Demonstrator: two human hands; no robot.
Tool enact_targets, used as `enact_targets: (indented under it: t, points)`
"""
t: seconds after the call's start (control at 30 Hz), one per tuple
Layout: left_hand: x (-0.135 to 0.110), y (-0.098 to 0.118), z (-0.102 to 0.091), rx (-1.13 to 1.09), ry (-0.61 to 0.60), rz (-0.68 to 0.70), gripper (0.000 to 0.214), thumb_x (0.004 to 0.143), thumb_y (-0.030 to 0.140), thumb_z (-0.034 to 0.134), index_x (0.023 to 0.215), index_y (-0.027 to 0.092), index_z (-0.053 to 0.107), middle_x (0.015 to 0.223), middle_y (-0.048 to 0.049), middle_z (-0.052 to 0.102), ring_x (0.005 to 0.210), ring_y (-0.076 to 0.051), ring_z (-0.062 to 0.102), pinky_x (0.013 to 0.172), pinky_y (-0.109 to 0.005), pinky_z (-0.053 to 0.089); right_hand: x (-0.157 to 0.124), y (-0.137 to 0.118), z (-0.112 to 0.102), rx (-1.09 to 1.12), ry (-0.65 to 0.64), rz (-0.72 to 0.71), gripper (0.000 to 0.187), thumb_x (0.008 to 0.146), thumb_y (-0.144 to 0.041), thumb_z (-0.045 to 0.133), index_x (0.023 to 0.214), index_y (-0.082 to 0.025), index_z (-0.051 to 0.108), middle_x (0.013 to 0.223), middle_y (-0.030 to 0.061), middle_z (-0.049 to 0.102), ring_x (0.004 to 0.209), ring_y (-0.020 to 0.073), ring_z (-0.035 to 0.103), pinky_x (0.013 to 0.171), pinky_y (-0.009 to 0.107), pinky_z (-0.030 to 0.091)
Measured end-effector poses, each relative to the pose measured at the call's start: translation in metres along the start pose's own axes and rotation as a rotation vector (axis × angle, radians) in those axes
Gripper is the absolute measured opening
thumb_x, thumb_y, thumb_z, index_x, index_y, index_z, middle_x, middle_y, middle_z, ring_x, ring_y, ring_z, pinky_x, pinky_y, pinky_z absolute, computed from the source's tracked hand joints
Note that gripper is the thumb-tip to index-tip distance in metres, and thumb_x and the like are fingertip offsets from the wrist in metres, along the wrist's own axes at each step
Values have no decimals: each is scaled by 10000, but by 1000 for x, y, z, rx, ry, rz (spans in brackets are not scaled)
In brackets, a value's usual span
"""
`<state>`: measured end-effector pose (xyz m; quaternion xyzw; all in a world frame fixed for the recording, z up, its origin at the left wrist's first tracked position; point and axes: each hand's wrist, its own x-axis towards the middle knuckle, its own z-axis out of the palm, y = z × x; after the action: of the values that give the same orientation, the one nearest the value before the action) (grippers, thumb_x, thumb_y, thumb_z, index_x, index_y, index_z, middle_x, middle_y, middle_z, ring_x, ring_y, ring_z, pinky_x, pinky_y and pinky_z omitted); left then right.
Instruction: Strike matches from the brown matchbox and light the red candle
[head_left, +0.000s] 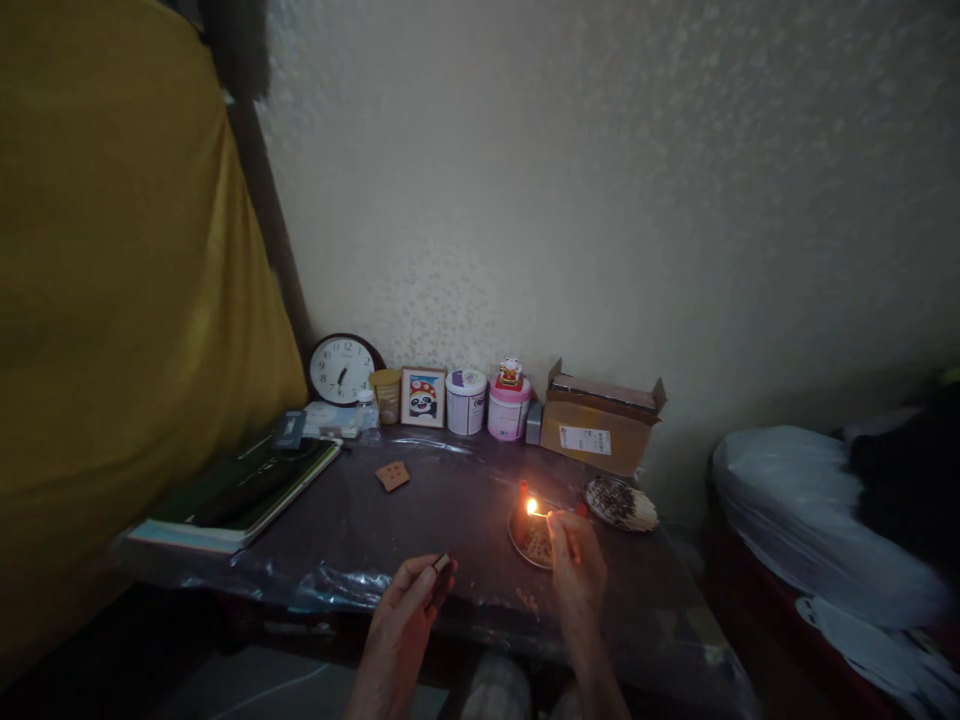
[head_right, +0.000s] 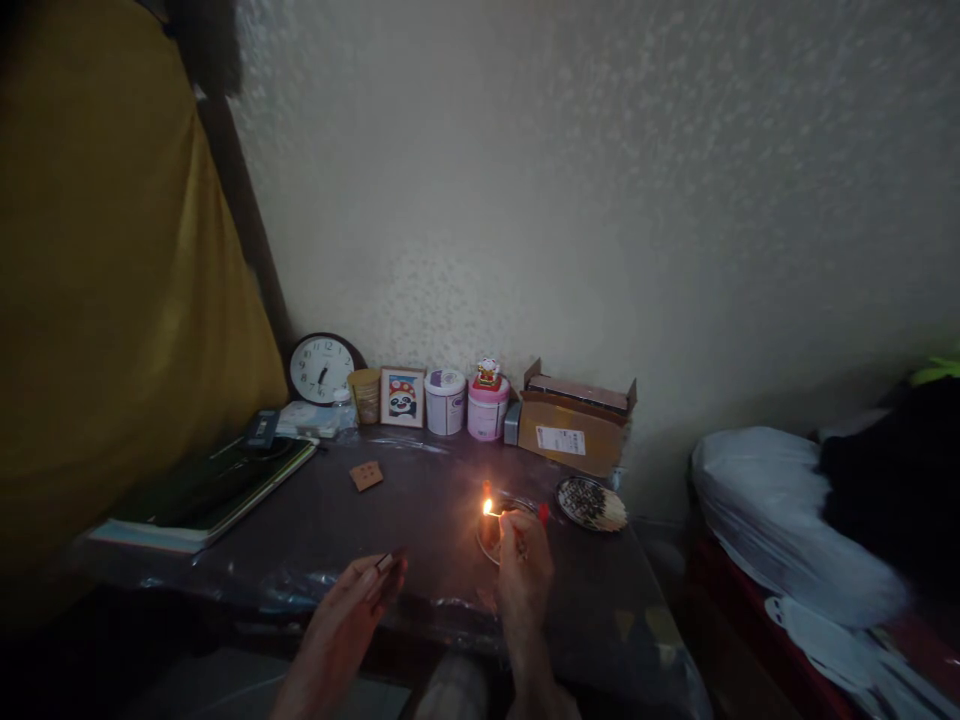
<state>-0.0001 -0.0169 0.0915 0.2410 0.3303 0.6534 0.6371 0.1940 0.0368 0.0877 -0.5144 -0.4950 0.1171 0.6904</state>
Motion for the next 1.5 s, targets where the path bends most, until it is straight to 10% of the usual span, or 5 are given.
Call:
enact_targets:
  t: [1.5]
  points:
    - [0, -7, -7, -16, -16, 32, 155, 696, 300, 710, 782, 172, 717, 863, -74, 699, 926, -237, 610, 944, -401, 397, 21, 3, -4, 316, -76, 356, 196, 629, -343, 727, 680, -168, 656, 657, -10, 622, 612, 141, 558, 566, 254, 452]
